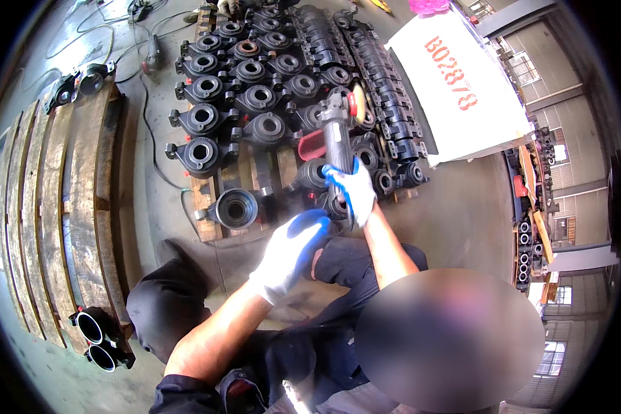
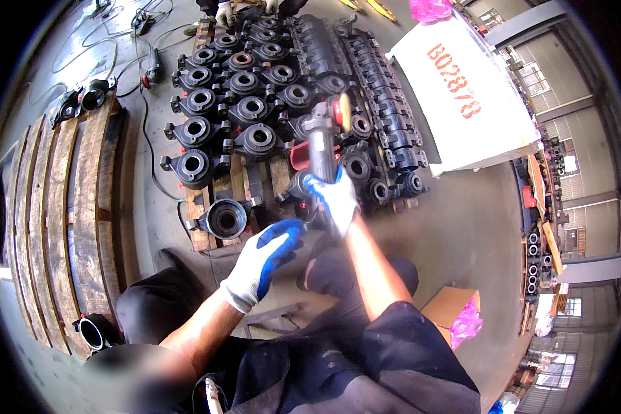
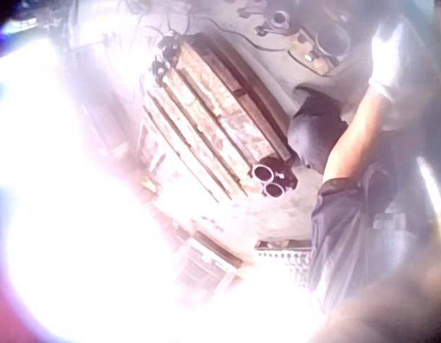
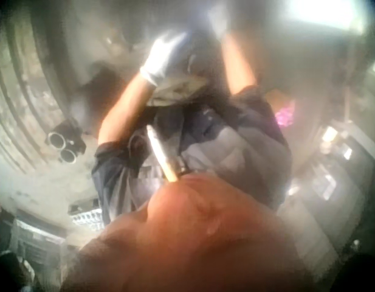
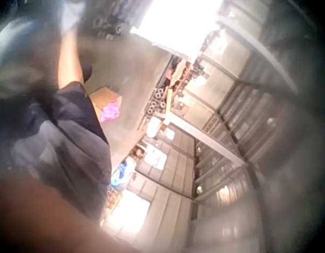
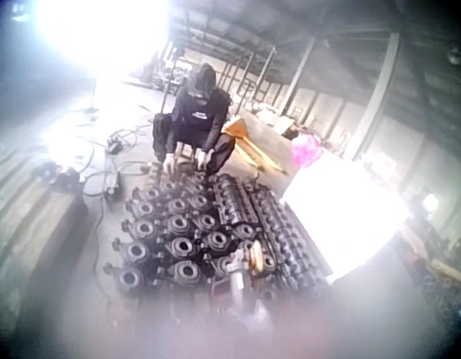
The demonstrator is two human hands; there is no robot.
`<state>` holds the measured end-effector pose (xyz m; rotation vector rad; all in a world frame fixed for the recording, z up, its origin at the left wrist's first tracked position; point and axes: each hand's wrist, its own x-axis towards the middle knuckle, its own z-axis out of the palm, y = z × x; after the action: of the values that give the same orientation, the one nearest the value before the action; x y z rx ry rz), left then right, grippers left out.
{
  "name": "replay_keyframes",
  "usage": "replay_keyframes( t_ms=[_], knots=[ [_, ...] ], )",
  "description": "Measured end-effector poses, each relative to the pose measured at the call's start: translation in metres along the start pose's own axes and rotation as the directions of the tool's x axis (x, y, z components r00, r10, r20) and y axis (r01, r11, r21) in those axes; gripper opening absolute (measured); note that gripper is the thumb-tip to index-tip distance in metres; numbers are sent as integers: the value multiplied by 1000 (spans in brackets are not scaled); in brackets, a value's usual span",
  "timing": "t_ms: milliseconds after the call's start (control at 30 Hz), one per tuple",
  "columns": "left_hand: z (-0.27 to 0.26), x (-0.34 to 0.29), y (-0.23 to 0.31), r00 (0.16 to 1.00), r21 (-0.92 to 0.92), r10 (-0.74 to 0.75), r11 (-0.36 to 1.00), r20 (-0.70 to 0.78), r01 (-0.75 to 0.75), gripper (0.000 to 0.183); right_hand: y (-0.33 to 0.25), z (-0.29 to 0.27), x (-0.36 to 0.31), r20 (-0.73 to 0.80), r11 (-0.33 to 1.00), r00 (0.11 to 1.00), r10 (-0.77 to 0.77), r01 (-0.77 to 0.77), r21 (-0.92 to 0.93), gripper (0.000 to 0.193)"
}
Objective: The person uses an angle grinder to smooth the surface of metal housings and then wipes the parts with a red abrasive pad.
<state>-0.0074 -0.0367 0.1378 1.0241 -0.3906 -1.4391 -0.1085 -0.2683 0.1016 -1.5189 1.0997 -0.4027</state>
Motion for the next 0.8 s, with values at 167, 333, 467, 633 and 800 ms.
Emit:
replay_keyframes(
  t_ms=[167, 333, 467, 633, 800],
  knots=[
    [0, -4, 2, 981, 208, 190, 959, 35, -193, 50, 38, -20, 93, -269, 797, 917, -294, 80, -599, 54],
    [6, -11, 22, 999, 71, 50, 996, -16, -49, 46, 26, 1, 118, -269, 548, 924, -273, -81, -833, 84],
    [8, -8, 18, 1000, 3, 15, 1000, -21, -15, 44, 17, 22, 146, -315, 476, 932, -178, -199, -857, 93],
    [8, -8, 15, 999, -11, 40, 999, -31, -41, 47, 38, 50, 160, -355, 419, 927, -125, -275, -866, 100],
    [13, -7, 18, 996, 102, 86, 991, -9, -85, 49, 54, 46, 165, -357, 406, 927, -117, -284, -869, 104]
  ],
)
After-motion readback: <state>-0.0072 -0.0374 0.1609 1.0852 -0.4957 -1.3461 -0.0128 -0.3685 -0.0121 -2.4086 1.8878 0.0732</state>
